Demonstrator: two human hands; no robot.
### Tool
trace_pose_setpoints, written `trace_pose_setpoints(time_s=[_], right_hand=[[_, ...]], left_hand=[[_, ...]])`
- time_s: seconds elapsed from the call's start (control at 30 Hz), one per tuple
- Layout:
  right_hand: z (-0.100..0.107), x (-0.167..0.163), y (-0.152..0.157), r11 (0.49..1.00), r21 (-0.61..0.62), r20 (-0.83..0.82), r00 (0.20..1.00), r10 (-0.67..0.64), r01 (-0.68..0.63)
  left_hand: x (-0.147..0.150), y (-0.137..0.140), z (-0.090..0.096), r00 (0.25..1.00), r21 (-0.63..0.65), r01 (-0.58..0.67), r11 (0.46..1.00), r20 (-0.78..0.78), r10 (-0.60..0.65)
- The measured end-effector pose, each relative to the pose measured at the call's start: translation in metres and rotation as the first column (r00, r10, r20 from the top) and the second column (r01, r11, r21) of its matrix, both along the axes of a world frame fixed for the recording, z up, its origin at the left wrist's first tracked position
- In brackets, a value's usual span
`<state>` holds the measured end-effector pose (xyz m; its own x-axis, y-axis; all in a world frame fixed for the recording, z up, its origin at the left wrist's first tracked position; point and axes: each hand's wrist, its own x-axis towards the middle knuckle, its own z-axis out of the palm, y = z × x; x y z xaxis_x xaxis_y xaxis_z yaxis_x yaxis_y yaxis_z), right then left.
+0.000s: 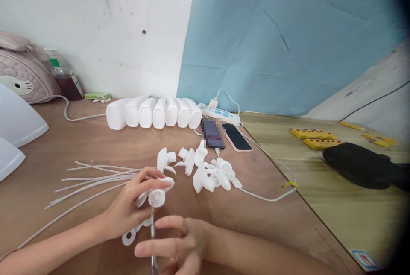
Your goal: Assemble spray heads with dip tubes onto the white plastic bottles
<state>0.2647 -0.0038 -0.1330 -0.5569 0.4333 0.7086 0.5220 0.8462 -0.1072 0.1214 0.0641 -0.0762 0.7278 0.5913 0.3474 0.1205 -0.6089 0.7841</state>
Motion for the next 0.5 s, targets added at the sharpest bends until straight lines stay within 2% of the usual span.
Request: trace_pose_setpoints(time_s=[0.03, 0.1, 0.2, 0.27, 0.37, 0.5], right_hand=[[0.007, 0.000, 0.003, 0.991, 0.063, -0.029, 0.992, 0.121, -0.119], [0.017, 0.001, 0.004, 0.962, 0.130, -0.038, 0.968, 0.247, -0.241], [0.012, 0.003, -0.001, 0.983, 0.078, -0.039, 0.984, 0.171, -0.168], [-0.001, 0.003, -0.005, 0.993, 0.044, -0.061, 0.991, 0.116, -0.113], [-0.020, 0.000, -0.009, 0.994, -0.037, -0.067, 0.992, 0.104, -0.107], [-0.030, -0.003, -0.014, 0.996, -0.079, -0.107, 0.993, 0.044, -0.053]], left_hand=[[0.001, 0.000, -0.001, 0.999, -0.027, 0.042, 0.999, 0.015, -0.042], [0.003, -0.001, -0.004, 0.991, -0.080, 0.125, 0.989, 0.051, -0.121], [0.001, -0.002, -0.009, 0.982, -0.120, 0.184, 0.976, 0.057, -0.179], [0.000, -0.002, -0.011, 0.983, -0.133, 0.183, 0.974, 0.046, -0.178], [-0.001, -0.002, -0.012, 0.988, -0.147, 0.155, 0.977, 0.029, -0.152], [-0.001, -0.001, -0.011, 0.990, -0.143, 0.141, 0.980, 0.027, -0.138]])
